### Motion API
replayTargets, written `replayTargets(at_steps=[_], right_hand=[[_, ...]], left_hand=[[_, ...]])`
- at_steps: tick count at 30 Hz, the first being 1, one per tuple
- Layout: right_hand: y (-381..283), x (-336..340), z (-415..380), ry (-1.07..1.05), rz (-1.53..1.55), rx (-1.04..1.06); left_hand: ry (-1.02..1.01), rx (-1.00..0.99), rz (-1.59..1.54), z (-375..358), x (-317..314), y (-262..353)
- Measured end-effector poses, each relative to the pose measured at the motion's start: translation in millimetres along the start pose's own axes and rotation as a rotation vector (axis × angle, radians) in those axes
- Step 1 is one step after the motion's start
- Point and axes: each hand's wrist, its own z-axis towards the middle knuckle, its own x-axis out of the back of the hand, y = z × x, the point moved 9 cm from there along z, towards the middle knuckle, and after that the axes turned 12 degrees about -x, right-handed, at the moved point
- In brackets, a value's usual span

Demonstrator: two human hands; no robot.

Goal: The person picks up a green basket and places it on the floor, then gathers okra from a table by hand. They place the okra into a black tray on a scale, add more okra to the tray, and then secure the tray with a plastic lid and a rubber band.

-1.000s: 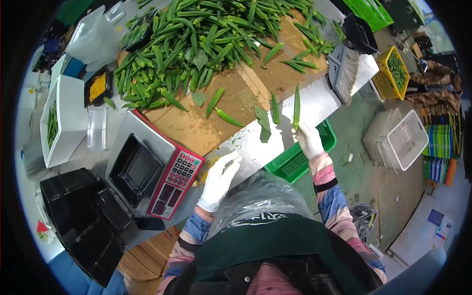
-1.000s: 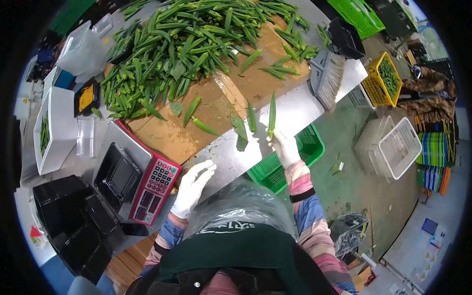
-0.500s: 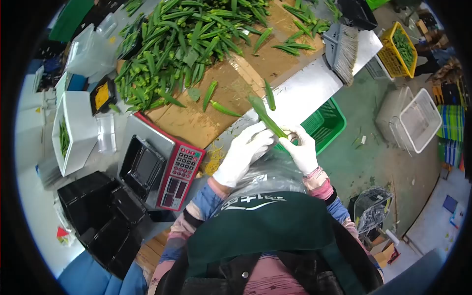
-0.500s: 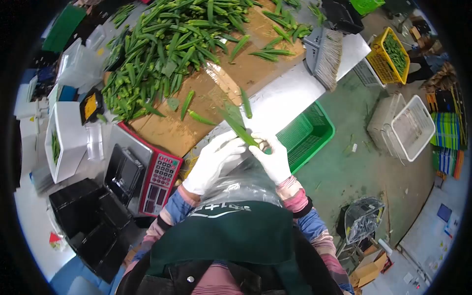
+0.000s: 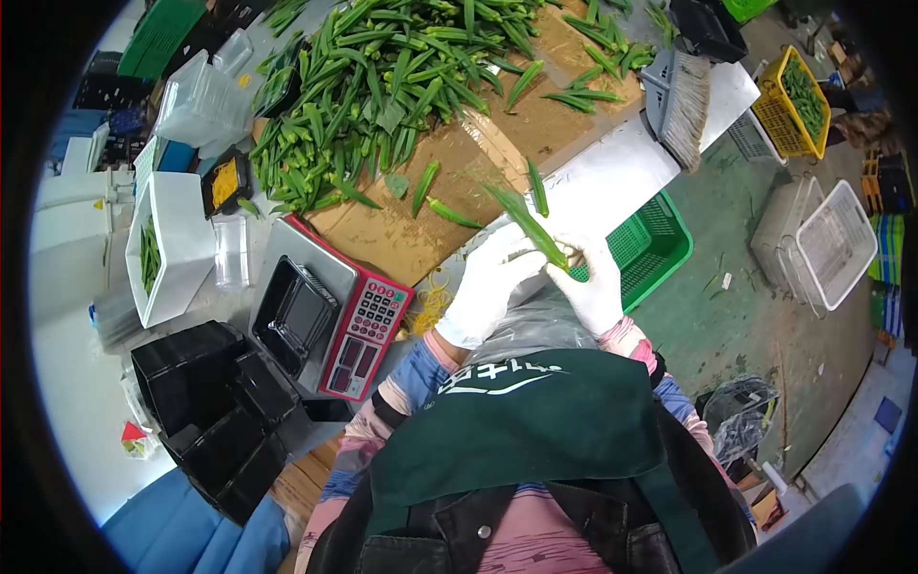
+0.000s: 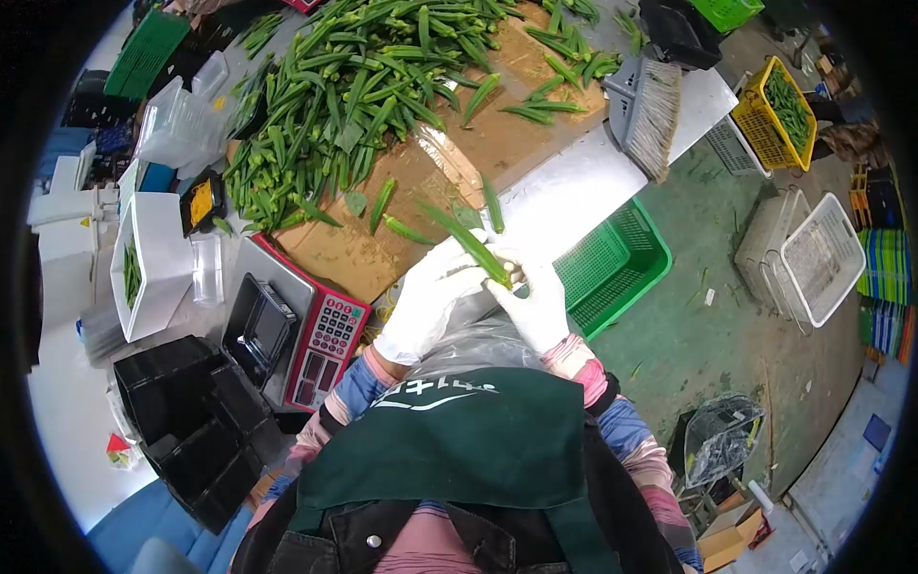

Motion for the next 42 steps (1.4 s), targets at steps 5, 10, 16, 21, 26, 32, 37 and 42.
replayTargets(at_steps=[5, 10, 16, 21, 26, 32, 37, 42], right_hand=[[-1, -36, -6, -0.311, 0.004, 0.116], [89, -49, 62, 0.001, -0.043, -0.286], [141, -89, 116, -0.196, 0.085, -0.341], [46, -99, 65, -0.566, 0.273, -0.236], [25, -103, 107, -0.593, 0.145, -0.350], [1, -57, 268, 0.170, -0.492, 0.292], [27, -72, 338, 0.232, -0.751, 0.373], [21, -66, 294, -0.059, -0.522, 0.101]], left_hand=[[0.146, 0.225, -0.483, -9, 5, -44], [0.415, 0.240, -0.388, -23, 53, -60], [0.433, 0.332, -0.272, -29, 77, -56], [0.461, 0.251, -0.496, -15, 68, -47], [0.382, 0.193, -0.522, -4, 72, -24], [0.515, 0.180, -0.497, -10, 95, -9], [0.600, 0.194, -0.403, 0, 113, -3], [0.630, 0.231, -0.441, 36, 109, -1]])
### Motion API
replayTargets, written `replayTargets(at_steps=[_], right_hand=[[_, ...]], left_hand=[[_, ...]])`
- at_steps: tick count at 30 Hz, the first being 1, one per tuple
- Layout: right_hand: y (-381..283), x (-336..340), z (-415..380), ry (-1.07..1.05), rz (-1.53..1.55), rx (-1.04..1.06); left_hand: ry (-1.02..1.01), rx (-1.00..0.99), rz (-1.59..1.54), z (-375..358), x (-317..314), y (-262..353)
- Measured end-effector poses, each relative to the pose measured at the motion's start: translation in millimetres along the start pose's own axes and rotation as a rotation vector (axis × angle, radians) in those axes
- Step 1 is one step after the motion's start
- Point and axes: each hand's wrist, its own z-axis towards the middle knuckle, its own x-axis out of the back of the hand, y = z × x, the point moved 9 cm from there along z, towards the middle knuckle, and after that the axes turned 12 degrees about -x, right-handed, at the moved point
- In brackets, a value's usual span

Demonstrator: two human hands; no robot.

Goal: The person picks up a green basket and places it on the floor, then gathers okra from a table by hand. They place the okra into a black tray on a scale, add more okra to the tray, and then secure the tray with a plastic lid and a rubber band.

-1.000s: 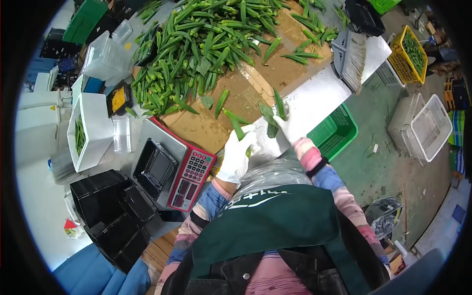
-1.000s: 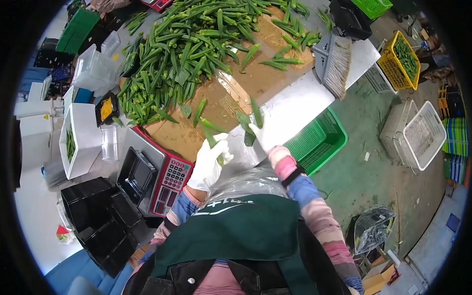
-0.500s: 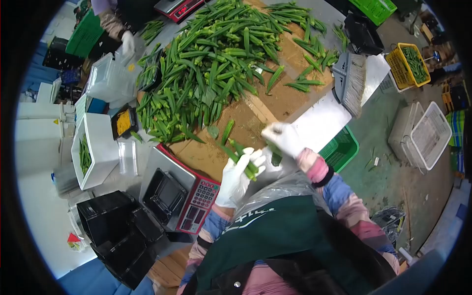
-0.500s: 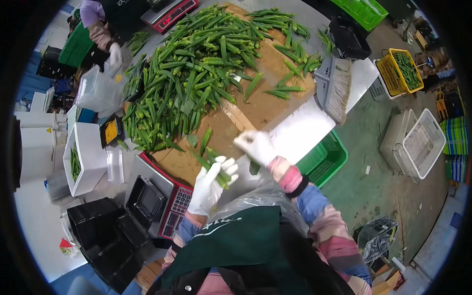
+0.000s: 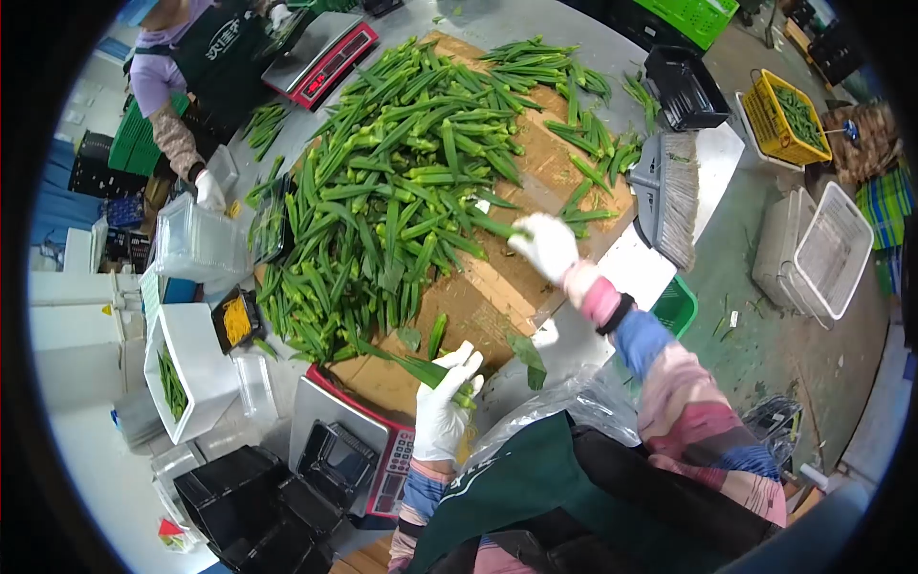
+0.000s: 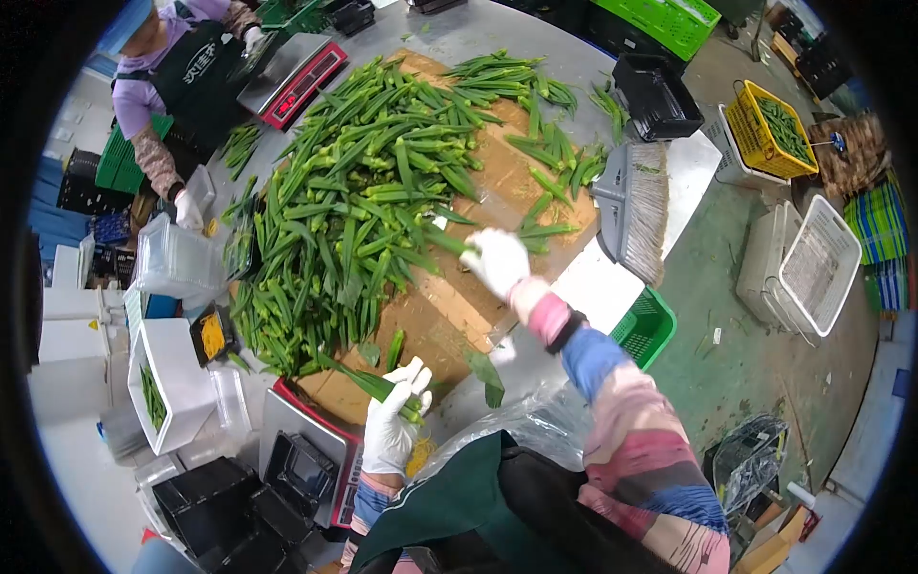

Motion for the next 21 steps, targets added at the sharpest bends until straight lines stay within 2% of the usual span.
replayTargets(at_steps=[4, 8, 9, 10, 11, 12, 13, 14, 15, 16, 18, 20, 21], right_hand=[[-57, -12, -90, -0.225, 0.320, 0.193], [-82, -23, -135, -0.386, 0.275, 0.286], [-76, -19, -128, -0.567, 0.444, 0.194], [-61, -18, -114, -0.683, 0.567, 0.011], [-48, -5, -87, -0.523, 0.423, 0.044], [-21, 11, -56, -0.183, 0.418, 0.053], [-5, 48, -19, 0.006, 0.335, -0.013], [37, 66, 13, 0.195, 0.425, -0.178], [64, 91, 39, 0.485, 0.186, -0.136], [94, 104, 64, 0.640, 0.051, -0.125], [144, 109, 102, 0.657, -0.175, -0.371], [174, 106, 125, 0.581, -0.174, -0.498], [185, 105, 136, 0.454, -0.108, -0.604]], left_hand=[[-0.002, 0.037, -0.107, 27, -18, -17], [-0.100, 0.088, -0.085, 49, -12, -41], [-0.064, 0.090, -0.084, 47, -18, -35], [-0.009, 0.097, -0.050, 47, -15, -33], [0.048, 0.103, -0.018, 46, -9, -32], [0.106, 0.106, 0.013, 44, -3, -30], [0.142, 0.091, 0.032, 42, -4, -24], [0.144, 0.087, 0.045, 41, -1, -23], [0.146, 0.082, 0.056, 40, 2, -21], [0.146, 0.075, 0.066, 42, 3, -19], [0.175, 0.063, 0.093, 41, -1, -14], [0.183, 0.068, 0.086, 40, 2, -14], [0.191, 0.061, 0.097, 41, 2, -14]])
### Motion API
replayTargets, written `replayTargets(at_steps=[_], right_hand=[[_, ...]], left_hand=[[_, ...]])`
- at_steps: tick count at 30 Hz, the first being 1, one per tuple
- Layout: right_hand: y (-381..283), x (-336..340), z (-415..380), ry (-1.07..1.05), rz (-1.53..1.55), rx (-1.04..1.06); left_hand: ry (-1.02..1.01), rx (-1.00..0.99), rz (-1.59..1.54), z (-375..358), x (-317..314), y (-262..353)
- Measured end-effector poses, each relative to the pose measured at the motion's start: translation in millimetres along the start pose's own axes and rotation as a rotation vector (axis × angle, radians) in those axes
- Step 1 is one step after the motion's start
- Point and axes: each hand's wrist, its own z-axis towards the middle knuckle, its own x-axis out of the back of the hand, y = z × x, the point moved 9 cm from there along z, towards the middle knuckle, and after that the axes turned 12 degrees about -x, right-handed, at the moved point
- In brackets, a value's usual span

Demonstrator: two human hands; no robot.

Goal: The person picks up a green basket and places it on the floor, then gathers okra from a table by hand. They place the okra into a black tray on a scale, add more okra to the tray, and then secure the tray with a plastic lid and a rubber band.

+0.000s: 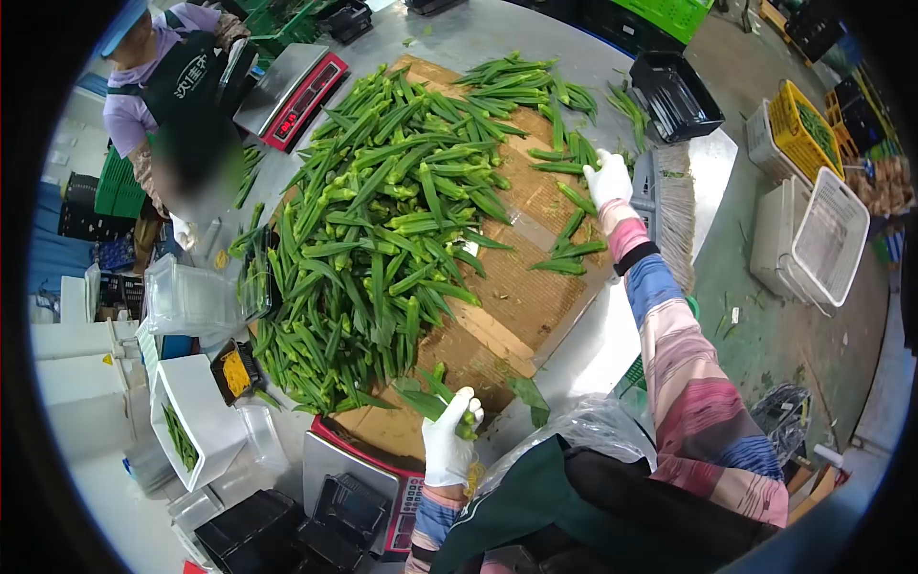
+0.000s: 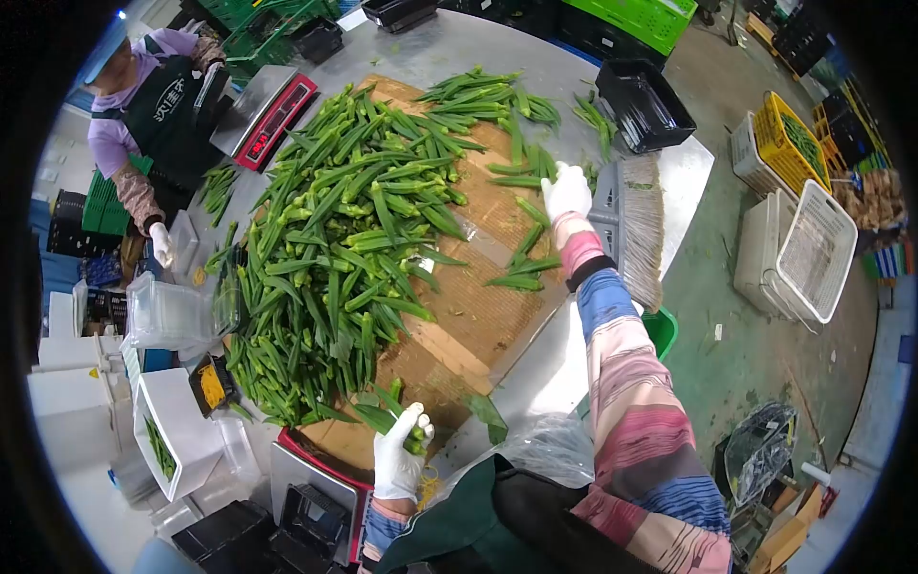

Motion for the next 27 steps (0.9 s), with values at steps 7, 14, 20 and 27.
replayTargets(at_steps=[7, 14, 20, 27], right_hand=[[12, -2, 14, -0.166, -0.144, 0.112], [46, 4, 9, -0.325, 0.510, -0.079], [6, 30, -103, -1.107, 1.548, -0.283], [-11, 58, -170, -1.299, 1.724, -0.385]], left_hand=[[0.016, 0.046, -0.042, 1, 0, -8], [-0.013, 0.027, -0.013, -10, -7, -6], [-0.043, 0.014, 0.009, -20, -5, -6], [-0.116, -0.011, 0.031, -35, -14, -3]])
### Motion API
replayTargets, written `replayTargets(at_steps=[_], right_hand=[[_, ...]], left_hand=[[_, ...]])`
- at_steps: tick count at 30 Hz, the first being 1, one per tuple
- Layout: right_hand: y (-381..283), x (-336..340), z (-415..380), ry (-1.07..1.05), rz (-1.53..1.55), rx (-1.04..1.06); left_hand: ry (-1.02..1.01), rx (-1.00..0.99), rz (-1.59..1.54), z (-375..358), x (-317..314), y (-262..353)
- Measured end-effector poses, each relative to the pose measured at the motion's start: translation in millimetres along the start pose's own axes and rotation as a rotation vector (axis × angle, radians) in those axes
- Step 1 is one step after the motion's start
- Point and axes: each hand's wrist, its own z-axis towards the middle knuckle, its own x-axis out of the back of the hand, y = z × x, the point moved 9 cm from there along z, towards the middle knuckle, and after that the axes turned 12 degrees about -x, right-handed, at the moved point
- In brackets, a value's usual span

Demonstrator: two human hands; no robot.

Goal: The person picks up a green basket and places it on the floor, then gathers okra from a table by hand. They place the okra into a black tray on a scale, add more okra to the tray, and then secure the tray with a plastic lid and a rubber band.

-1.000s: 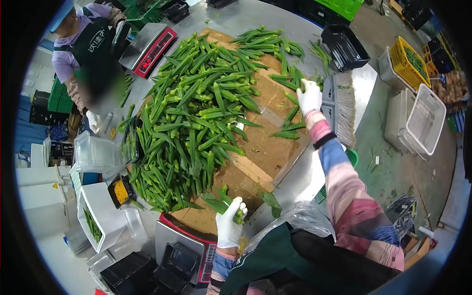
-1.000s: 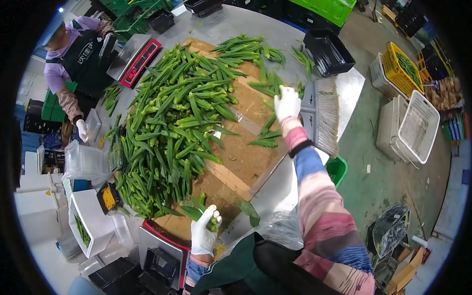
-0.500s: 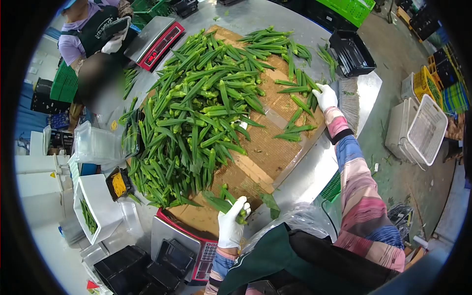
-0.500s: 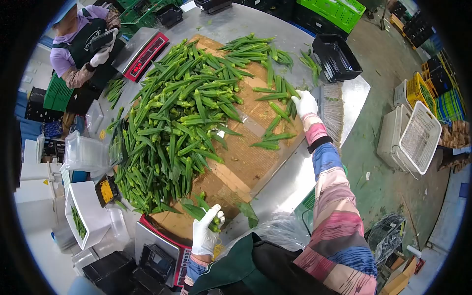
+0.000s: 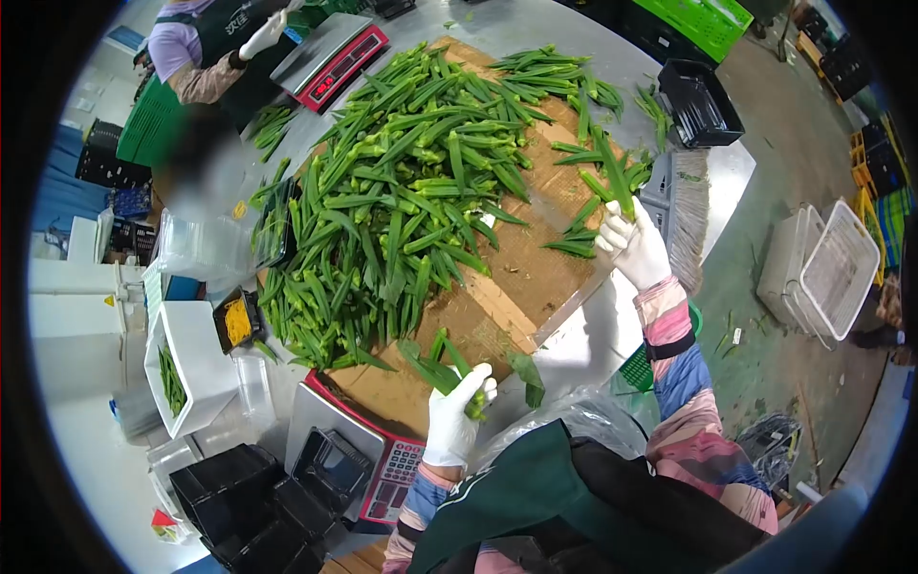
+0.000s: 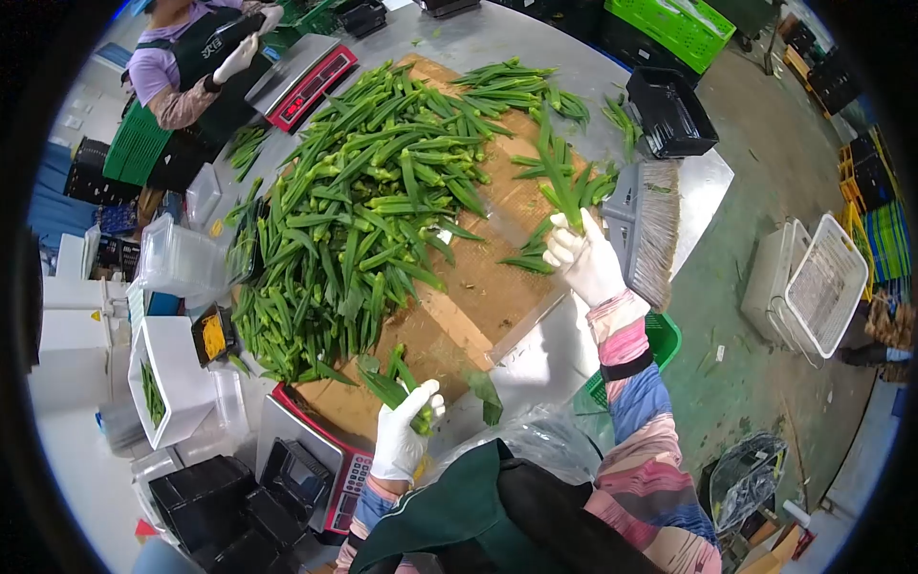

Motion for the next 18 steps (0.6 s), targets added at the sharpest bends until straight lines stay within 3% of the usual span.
replayTargets(at_steps=[5, 8, 10, 12, 14, 15, 16, 18], right_hand=[[35, -36, -18, -0.129, 0.032, -0.112], [72, -58, -34, 0.027, -0.353, -0.110], [110, -80, -47, -0.033, -0.989, -0.059], [160, -103, -58, -0.068, -1.374, -0.025], [208, -115, -65, -0.338, -1.538, -0.051], [219, -114, -60, -0.345, -1.495, -0.195], [210, -125, -53, -0.373, -1.477, -0.063], [191, -103, -10, -0.091, -1.369, -0.181]], left_hand=[[-0.049, 0.006, -0.017, -4, 6, -4], [-0.074, -0.079, -0.173, -2, 8, -8], [-0.104, -0.041, -0.280, -2, 8, -9], [-0.088, -0.008, -0.443, -8, 1, -4], [-0.113, -0.046, -0.495, -3, 9, -4], [-0.091, -0.064, -0.499, 2, 18, -6], [-0.067, -0.081, -0.504, 3, 24, -6], [-0.048, -0.083, -0.441, 1, 37, -3]])
